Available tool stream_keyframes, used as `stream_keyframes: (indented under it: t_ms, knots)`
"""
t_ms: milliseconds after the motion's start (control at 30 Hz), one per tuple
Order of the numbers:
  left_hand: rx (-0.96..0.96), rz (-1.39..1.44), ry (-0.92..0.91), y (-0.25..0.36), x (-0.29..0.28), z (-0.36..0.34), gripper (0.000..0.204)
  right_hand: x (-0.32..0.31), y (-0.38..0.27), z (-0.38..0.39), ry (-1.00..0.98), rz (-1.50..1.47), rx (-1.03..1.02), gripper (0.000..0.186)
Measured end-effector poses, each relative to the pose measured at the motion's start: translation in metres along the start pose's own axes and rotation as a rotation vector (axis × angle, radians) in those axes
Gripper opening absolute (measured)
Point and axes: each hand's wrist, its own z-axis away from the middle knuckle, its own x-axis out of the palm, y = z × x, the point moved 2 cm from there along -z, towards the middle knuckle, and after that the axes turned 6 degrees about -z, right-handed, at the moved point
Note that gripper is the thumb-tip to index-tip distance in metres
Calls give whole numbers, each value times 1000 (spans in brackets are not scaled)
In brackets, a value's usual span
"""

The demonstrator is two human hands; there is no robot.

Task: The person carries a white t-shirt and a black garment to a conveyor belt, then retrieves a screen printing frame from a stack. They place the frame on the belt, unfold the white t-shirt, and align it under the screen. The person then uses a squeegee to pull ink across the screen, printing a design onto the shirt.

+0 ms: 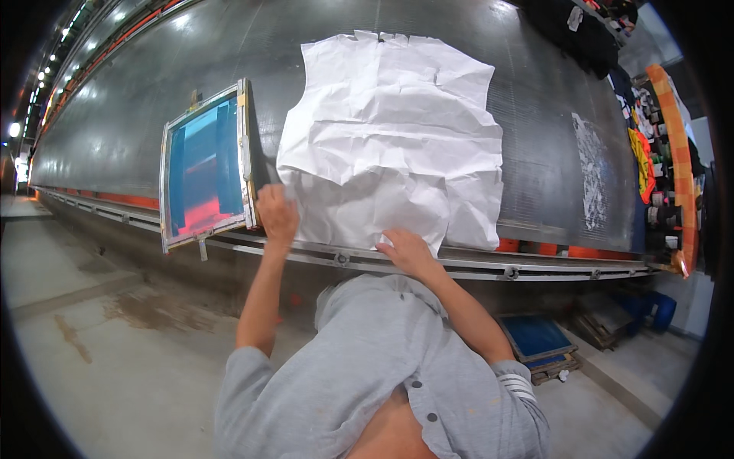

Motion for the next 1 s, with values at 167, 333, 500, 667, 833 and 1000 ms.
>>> stream_keyframes:
  t_ms: [167,333,500,667,833,1000]
  knots:
    - [179,84,98,43,-9,84,34,14,22,-7,-79,86,91,37]
    - [328,160,-192,30,8,87,11,22,-16,-13,-151,127,-22,38]
    - [105,206,-380,-22,31,59,18,44,-6,-30,-222,205,170,53]
    - [-85,282,-595,-58,22,36,26,38,33,-33,-378,162,535,59]
    - [79,280,-704,-66,48,43,32,10,-6,-26,-291,52,362,49]
    - [-1,-52,-1007,-55,69,18,58,10,-24,-31,-166,-104,239,41]
